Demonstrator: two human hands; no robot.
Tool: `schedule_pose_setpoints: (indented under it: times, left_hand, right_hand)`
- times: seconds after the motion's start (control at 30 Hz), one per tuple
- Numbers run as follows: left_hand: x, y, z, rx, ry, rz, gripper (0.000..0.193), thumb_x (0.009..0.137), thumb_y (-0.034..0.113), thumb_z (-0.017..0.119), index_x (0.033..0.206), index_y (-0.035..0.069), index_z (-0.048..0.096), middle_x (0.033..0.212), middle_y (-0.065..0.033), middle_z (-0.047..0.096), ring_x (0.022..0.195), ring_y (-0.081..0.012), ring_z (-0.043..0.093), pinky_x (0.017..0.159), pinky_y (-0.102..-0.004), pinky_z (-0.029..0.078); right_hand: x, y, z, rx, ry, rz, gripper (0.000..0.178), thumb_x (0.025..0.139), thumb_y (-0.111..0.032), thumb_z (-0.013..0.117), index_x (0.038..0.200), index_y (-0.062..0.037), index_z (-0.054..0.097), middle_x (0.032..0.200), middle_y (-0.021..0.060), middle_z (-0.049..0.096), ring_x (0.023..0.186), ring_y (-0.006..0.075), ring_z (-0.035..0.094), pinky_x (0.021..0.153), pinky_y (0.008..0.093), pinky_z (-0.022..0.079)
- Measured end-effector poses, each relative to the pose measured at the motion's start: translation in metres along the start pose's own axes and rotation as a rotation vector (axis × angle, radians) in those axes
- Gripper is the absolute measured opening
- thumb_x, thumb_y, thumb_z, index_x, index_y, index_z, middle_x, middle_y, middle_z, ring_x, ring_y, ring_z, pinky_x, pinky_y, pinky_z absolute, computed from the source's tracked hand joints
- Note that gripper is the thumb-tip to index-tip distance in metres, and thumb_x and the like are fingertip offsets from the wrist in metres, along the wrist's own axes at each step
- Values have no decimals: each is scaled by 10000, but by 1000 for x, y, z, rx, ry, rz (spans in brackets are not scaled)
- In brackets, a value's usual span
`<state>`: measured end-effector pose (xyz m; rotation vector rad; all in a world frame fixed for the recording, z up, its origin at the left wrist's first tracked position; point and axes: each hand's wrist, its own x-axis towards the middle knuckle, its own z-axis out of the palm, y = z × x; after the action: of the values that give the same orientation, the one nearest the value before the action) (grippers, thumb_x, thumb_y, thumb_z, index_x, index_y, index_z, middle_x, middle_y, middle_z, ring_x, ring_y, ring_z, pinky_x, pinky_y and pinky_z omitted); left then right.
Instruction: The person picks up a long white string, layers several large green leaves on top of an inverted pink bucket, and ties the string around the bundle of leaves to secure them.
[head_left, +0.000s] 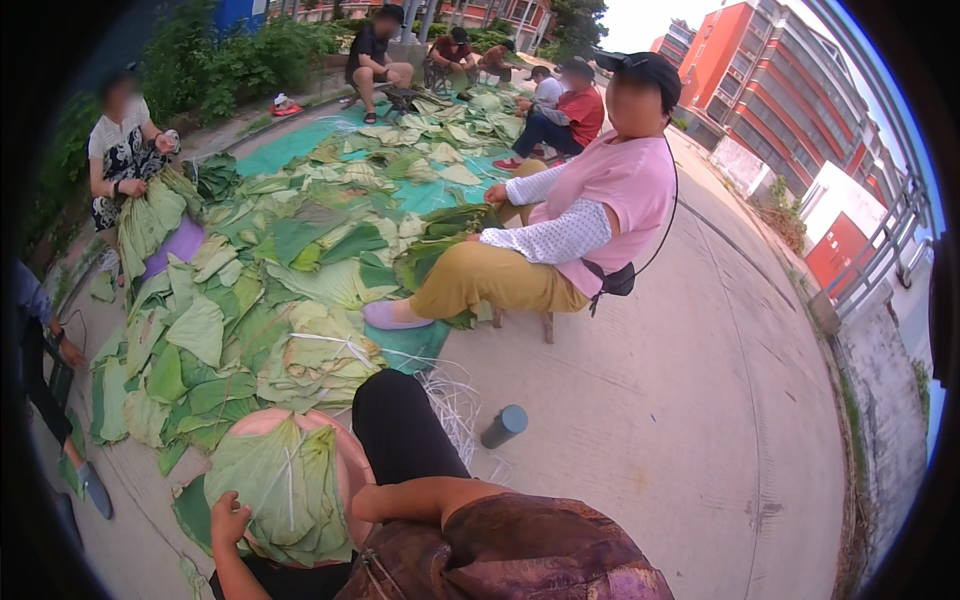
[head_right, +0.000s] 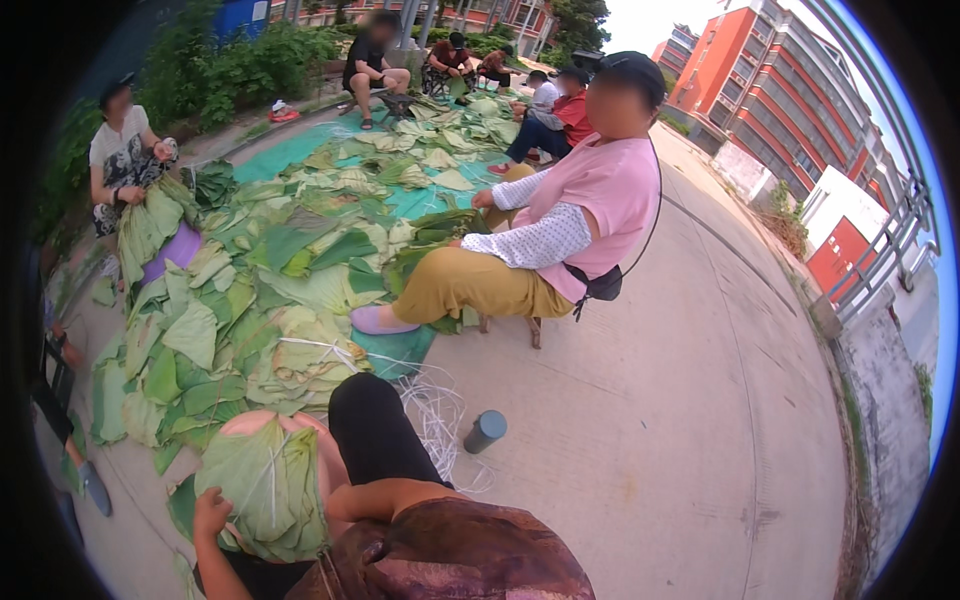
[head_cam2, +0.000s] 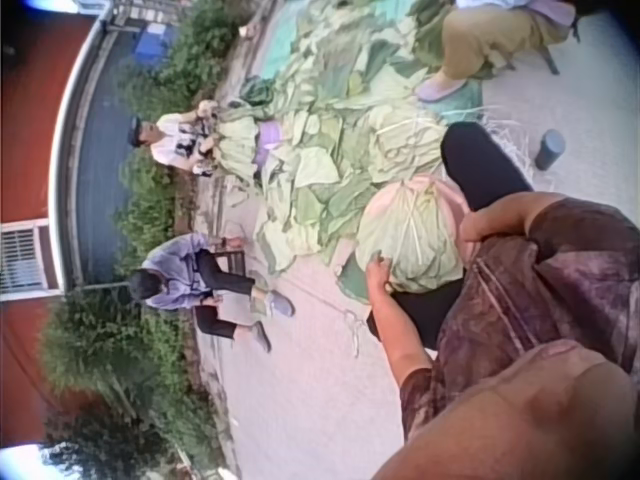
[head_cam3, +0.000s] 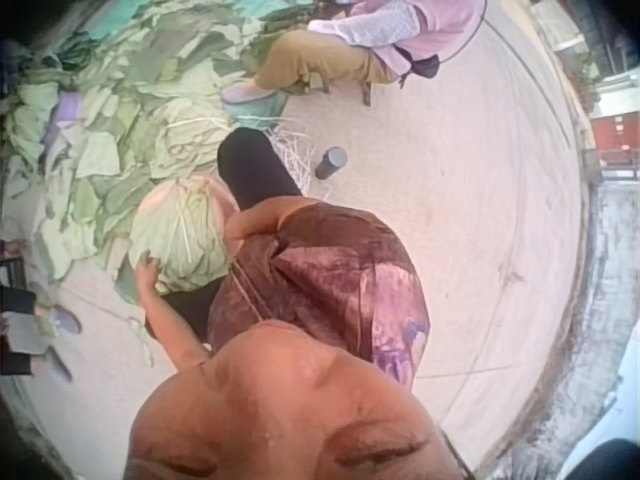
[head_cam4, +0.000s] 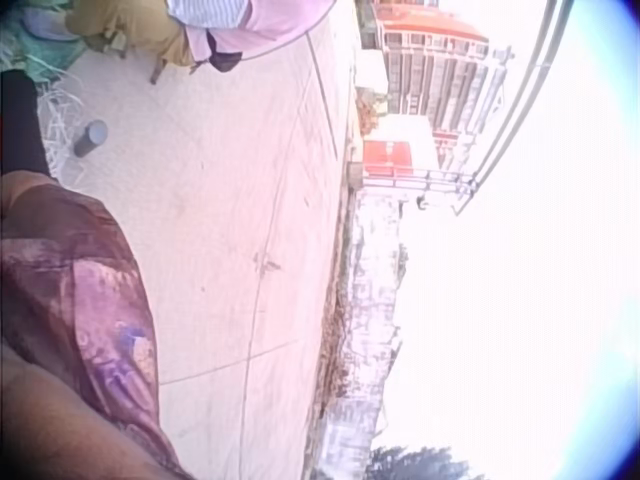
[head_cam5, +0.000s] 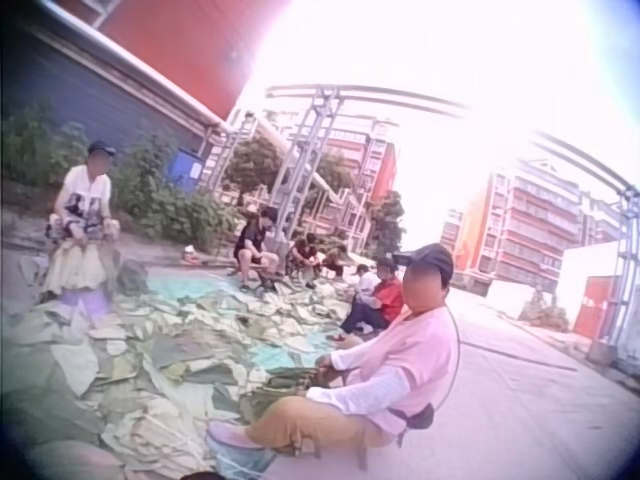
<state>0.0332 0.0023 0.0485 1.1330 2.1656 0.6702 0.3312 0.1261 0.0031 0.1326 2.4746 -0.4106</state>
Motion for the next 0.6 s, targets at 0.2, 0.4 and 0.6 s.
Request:
schedule_pose_setpoints:
  times: [0.2,0.4,0.6]
  left_hand:
    - [3,-1,2,11,-3,3,498,656,128,646,1103,-37,503,931,-203,589,811,-262,594,700,-345,476]
    - [5,0,4,18,-2,14,498,656,133,644,1099,-46,501,924,-207,589,807,-264,595,699,-343,475]
    - [5,-4,2,29,0,26,494,657,132,644,1094,-50,503,908,-203,590,789,-258,594,689,-338,475]
  right_hand:
    - [5,0,1,-13,-10,-17,291,761,-164,497,994,-10,582,917,163,608,842,292,603,697,372,494]
    - [8,3,6,-6,-11,-34,283,755,-150,509,991,-14,588,918,161,610,844,291,605,692,370,496]
    - [4,0,3,-8,92,-3,193,721,-90,521,850,-77,664,876,105,637,835,256,615,656,379,498]
